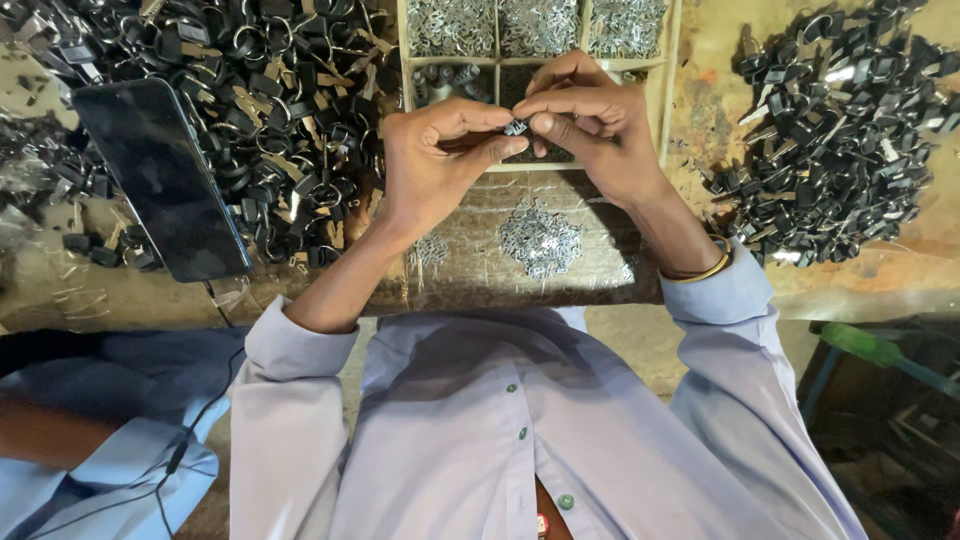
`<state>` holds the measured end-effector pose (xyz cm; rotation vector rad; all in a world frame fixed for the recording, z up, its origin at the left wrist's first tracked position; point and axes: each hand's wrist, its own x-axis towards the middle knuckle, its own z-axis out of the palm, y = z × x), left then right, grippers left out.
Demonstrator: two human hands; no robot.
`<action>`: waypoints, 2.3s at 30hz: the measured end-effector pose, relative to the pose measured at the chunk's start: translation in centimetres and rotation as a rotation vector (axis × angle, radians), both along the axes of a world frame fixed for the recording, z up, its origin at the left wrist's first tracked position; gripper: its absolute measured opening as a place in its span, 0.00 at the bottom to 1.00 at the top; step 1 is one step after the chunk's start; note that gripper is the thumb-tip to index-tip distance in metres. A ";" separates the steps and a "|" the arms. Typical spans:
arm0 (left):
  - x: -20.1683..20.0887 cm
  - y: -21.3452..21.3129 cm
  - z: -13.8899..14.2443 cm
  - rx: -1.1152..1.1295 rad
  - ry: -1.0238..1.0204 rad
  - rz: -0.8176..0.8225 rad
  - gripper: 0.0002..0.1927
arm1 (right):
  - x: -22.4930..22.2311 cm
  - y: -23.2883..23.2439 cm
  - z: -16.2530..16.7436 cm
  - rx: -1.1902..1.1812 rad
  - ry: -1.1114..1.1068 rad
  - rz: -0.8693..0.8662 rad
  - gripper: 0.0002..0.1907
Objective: The person sits at a workbench assembling small lock components. They pick a small housing and metal pins from a compartment box, insert and press the pins into the housing by hand, then place the finished assembly back into the box compartment, repeating the cycle.
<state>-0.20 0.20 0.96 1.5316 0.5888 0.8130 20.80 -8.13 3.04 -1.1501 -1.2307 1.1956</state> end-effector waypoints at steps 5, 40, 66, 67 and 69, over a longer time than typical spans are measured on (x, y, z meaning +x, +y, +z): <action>-0.1 0.0 0.0 0.024 0.030 0.012 0.11 | -0.1 0.2 -0.2 0.111 -0.137 -0.014 0.08; 0.1 -0.2 -0.1 -0.056 0.017 0.020 0.11 | 2.4 -0.2 -1.1 0.257 -0.837 -0.262 0.07; 0.1 -0.1 -0.4 -0.054 -0.005 -0.034 0.09 | -0.1 -0.2 0.3 0.390 -0.627 -0.065 0.06; 0.0 -0.1 -0.5 -0.051 -0.003 -0.035 0.09 | 0.0 -0.2 0.3 0.450 -0.700 -0.064 0.06; 0.0 -0.1 -0.6 -0.044 0.001 -0.042 0.10 | 0.1 -0.2 0.2 0.569 -0.846 -0.066 0.06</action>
